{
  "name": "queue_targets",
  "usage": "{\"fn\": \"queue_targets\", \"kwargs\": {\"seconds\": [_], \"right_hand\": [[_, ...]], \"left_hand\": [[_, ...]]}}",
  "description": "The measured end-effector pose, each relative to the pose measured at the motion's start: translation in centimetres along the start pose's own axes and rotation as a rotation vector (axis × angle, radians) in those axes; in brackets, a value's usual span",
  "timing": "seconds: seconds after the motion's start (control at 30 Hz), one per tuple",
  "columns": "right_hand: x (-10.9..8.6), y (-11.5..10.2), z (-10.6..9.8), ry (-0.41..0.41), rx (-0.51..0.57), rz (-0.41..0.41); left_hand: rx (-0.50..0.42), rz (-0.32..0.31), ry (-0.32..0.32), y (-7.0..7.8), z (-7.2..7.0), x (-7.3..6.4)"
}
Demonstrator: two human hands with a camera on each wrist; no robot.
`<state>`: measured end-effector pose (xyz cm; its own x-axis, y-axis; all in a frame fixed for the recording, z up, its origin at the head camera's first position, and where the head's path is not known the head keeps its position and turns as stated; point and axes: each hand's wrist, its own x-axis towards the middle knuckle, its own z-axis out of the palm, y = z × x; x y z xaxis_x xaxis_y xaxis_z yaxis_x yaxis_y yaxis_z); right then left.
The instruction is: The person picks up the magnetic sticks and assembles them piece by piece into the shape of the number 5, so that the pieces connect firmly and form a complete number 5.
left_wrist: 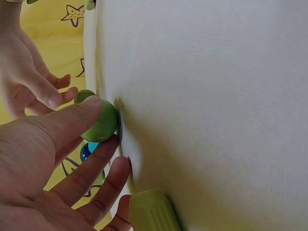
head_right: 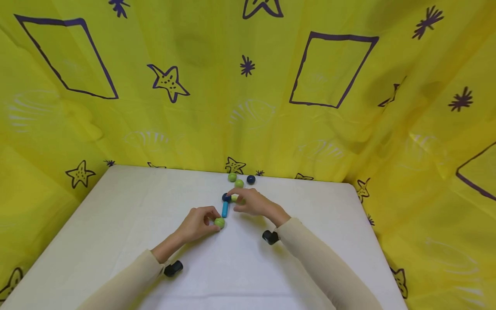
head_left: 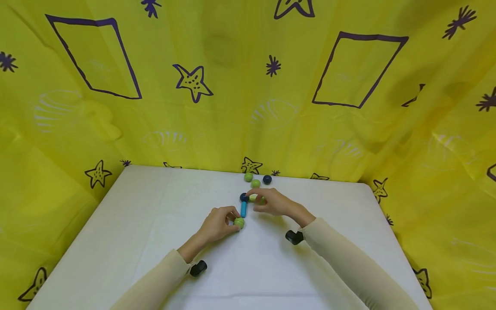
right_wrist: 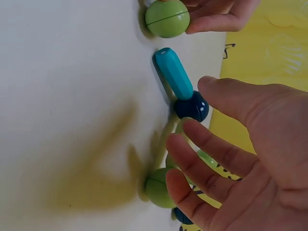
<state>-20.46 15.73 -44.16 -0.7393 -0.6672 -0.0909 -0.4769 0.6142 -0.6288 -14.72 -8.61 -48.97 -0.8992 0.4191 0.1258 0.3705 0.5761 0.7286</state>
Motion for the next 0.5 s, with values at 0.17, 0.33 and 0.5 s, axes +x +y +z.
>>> {"fn": "queue_targets", "kwargs": {"seconds": [0.17,0.33,0.5], "right_hand": [[0.8,-0.2,0.9,-0.046,0.004,0.006],[1.2,-0.8,1.7,-0.060,-0.003,0.007],[1.8,-1.0,2.3,-0.038,-0.023,-0.007]], "left_hand": [[-0.001,0.018,0.007,-0.2,0.0,-0.1],[-0.003,0.036,0.010,-0.4,0.0,-0.1],[0.000,0.041,0.011,-0.5,0.0,-0.1]]}}
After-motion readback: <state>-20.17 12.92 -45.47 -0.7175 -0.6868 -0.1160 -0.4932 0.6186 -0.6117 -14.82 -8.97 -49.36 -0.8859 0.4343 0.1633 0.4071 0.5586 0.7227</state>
